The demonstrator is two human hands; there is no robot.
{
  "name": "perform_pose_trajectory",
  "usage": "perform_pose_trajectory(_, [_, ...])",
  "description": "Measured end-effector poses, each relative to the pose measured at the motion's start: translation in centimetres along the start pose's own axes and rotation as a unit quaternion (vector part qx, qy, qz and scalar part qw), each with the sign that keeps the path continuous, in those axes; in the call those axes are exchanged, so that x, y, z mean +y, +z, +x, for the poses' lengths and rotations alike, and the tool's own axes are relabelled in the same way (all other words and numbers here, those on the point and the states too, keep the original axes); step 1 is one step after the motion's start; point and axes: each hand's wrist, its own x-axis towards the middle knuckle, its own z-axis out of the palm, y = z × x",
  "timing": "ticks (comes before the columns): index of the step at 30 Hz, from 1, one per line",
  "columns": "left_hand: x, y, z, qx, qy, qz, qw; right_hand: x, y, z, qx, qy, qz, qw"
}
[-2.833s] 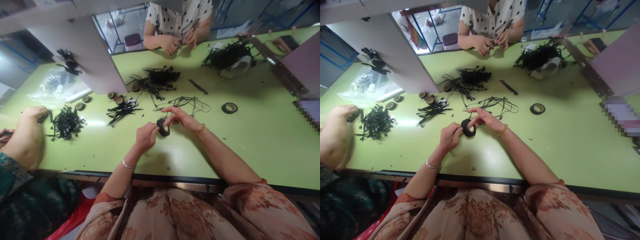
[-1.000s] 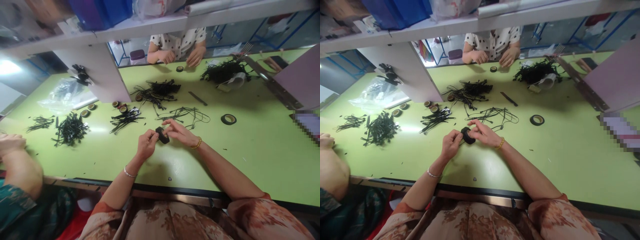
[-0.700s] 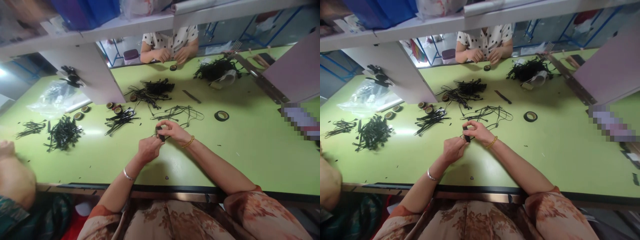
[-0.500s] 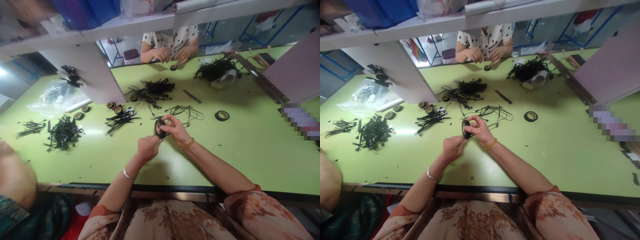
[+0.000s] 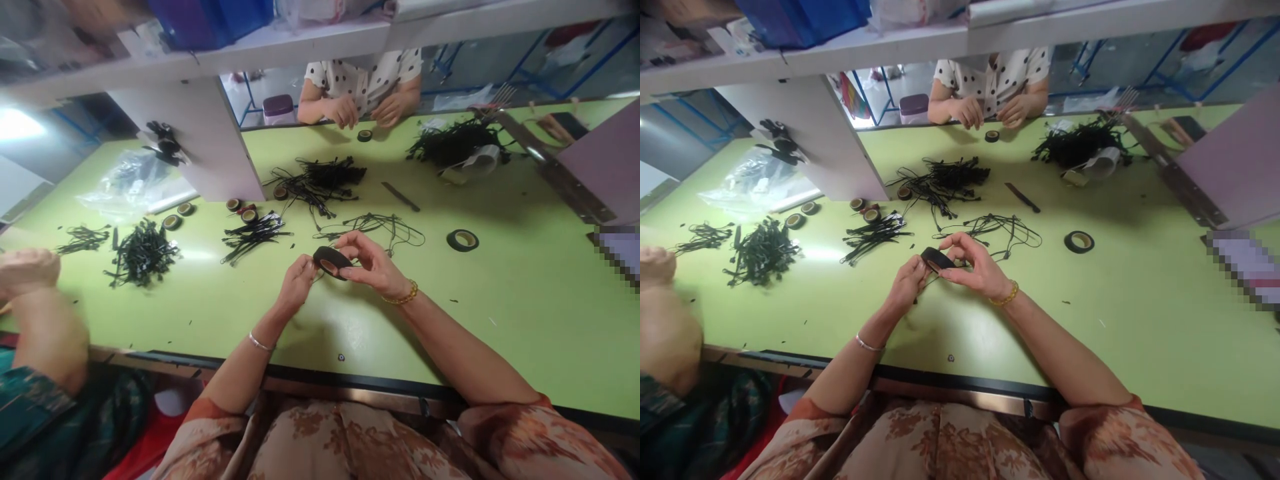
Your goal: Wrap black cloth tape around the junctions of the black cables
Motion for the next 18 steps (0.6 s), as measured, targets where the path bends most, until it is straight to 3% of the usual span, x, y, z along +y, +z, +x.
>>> perform_pose_trajectory(4, [1.1, -0.1, -0.2, -0.015, -0.048, -0.134, 0.99, -0.2, 0.1, 0.1, -0.006, -0.018, -0.039, 0.999])
perform_pose_trajectory(8, [1.4, -0.2, -0.3, -0.006, -0.033, -0.141, 0.989, 0.0, 0.1, 0.2, -0.021, -0.049, -0.137, 0.989])
perform_pose_trajectory(12, [0.5, -0.3, -0.2, 0.043, 0.067, -0.049, 0.996, 1.1, 0.4, 0.3, -0.02, -0.085, -0.296, 0.951])
perform_pose_trajectory(15, [-0.1, -0.4, -0.2, 0.048, 0.126, 0.064, 0.989, 1.9, 0.5, 0.6, -0.003, -0.074, -0.387, 0.919])
perform_pose_trajectory(18, [-0.4, -0.5, -0.3, 0.036, 0.175, 0.185, 0.966, 2.4, 0.4, 0.8, 0.012, -0.01, -0.346, 0.938])
